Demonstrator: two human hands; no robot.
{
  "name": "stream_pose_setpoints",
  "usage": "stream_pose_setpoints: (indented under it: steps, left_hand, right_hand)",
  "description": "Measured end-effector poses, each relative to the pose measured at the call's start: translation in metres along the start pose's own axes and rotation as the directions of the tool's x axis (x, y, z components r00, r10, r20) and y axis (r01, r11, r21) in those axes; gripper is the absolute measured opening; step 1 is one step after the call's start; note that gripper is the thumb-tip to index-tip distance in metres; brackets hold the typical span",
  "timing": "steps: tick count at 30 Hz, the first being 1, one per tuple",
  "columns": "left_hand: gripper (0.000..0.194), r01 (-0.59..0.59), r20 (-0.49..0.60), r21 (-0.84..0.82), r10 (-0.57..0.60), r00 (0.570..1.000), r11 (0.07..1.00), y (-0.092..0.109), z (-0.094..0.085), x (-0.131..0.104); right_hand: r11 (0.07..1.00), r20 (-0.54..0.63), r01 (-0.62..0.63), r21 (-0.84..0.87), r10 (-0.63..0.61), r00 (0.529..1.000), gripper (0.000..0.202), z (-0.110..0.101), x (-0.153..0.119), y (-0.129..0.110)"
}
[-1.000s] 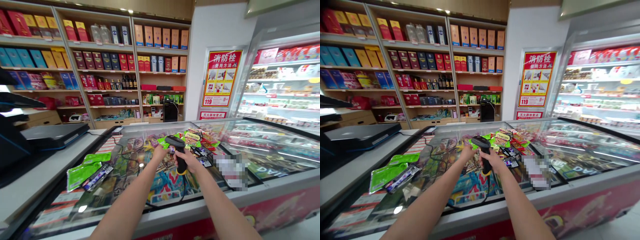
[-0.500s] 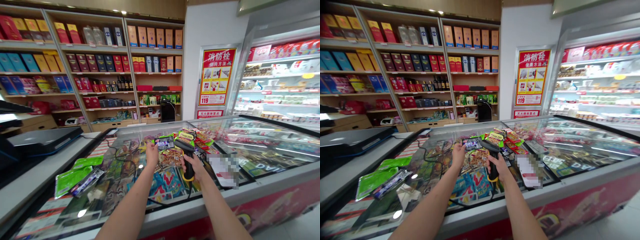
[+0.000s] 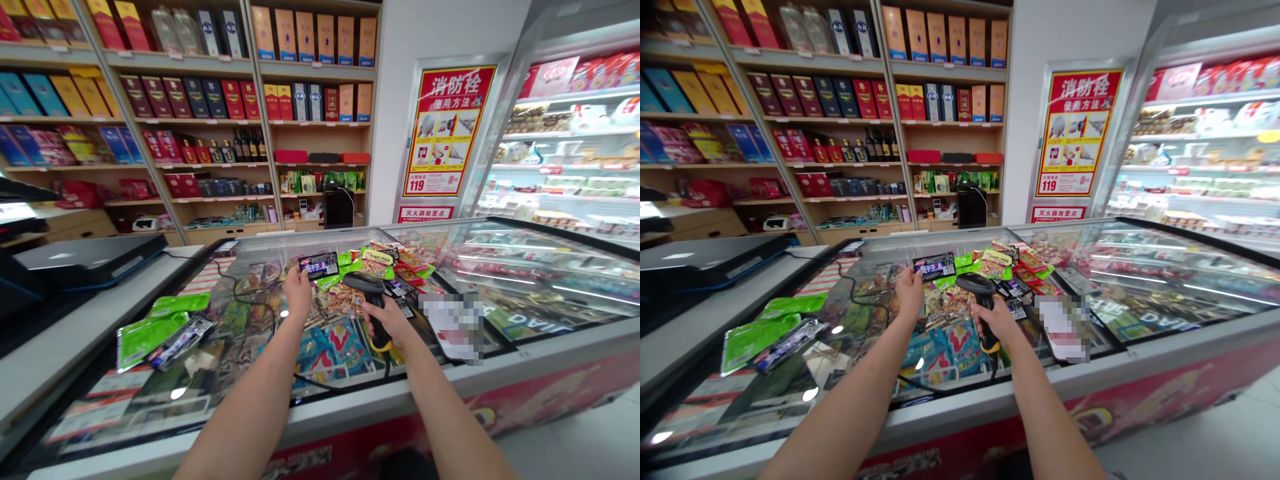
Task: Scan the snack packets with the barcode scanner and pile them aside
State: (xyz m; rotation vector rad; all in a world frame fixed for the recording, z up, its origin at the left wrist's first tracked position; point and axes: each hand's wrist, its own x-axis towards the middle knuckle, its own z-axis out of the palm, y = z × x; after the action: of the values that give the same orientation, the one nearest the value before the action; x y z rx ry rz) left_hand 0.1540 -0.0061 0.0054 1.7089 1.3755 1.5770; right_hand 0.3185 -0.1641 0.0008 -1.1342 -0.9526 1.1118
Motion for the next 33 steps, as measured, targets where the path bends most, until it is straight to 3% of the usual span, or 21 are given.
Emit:
stream_pose_setpoints:
  steps: [7, 12, 18, 24, 33]
  left_hand:
    - [0.019, 0.043, 0.044, 0.083, -0.047, 0.998, 0.996, 0.008, -0.005, -0.004]
    - [0.02, 0.078, 0.042, 0.036, -0.079, 0.996, 0.996, 0.013, -0.009, -0.004]
    - [0.019, 0.123, -0.028, 0.048, -0.121, 0.992, 0.991, 0.012, -0.029, 0.005]
    - [0.02, 0.134, -0.126, 0.07, -0.125, 0.984, 0.988, -0.004, -0.074, 0.013]
    - [0.02, 0.198, -0.302, 0.163, -0.142, 0.943, 0.967, -0.038, -0.178, 0.028]
  right_hand:
    - [1.0, 0.017, 0.01, -0.013, -0.01, 1.0, 0.038, 0.0, 0.0, 0.001]
    - [1.0, 0.038, -0.009, 0.011, 0.008, 0.999, 0.038, 0.001, 0.006, 0.003]
    - [0.999, 0.101, -0.026, 0.041, 0.022, 0.995, 0.039, 0.022, 0.017, -0.009]
    - [0.996, 0.222, -0.073, 0.048, 0.061, 0.973, 0.045, 0.068, 0.033, -0.015]
    - [0.989, 0.394, -0.142, 0.042, 0.114, 0.912, 0.049, 0.158, 0.043, 0.001]
